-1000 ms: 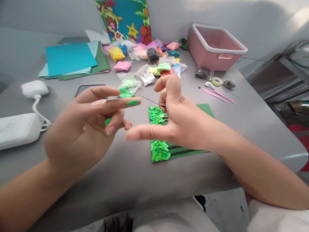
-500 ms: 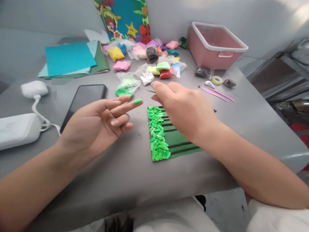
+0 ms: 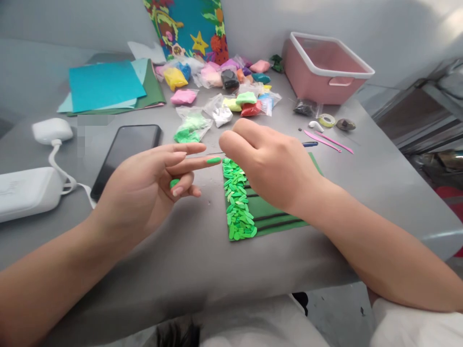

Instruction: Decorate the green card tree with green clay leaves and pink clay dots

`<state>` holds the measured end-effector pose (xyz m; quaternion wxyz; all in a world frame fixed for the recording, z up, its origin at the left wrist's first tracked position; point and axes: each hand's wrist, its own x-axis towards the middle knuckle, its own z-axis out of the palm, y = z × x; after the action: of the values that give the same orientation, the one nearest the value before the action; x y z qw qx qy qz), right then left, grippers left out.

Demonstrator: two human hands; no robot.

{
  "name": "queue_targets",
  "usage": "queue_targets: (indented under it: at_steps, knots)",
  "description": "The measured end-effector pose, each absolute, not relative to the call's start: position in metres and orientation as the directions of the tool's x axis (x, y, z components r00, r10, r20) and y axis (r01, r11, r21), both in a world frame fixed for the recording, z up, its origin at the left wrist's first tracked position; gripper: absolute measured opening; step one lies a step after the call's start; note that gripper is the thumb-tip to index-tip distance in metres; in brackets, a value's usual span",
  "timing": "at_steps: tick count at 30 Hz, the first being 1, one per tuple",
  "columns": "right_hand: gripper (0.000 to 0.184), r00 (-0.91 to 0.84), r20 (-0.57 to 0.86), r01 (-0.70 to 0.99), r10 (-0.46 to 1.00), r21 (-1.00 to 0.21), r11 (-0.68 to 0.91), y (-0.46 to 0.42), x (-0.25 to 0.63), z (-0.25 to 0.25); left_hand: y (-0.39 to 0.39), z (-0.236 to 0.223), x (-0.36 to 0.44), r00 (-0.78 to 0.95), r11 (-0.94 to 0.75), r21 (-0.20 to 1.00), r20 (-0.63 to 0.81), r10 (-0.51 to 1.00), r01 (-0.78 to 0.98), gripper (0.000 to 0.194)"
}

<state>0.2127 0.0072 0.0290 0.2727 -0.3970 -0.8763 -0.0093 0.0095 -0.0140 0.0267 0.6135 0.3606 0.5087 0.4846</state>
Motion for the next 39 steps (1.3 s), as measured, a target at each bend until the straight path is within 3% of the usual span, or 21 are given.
queue_targets:
  at_steps: [5,19,33,39]
  knots:
    - [0.022,-0.604,0.499,0.701,0.622,-0.038,0.712,0.006,0.2122,0.0277,-0.0142,0.0265,0.0104,0.008,0.253,0.94,-0.258,0.966,-0.228,0.021]
    - [0.021,-0.714,0.423,0.673,0.559,0.193,0.714,0.0091,0.2166,0.0253,-0.0162,0.0225,0.0113,0.007,0.241,0.955,-0.243,0.97,-0.173,0.029]
    - [0.022,-0.716,0.399,0.677,0.573,0.196,0.709,0.0101,0.2151,0.0256,-0.0137,0.0203,0.01,0.003,0.283,0.938,-0.288,0.958,-0.201,0.026]
    - [0.019,-0.668,0.366,0.701,0.648,0.02,0.713,0.0088,0.2129,0.0285,-0.0126,0.025,0.0108,0.0,0.336,0.905,-0.348,0.937,-0.26,0.025]
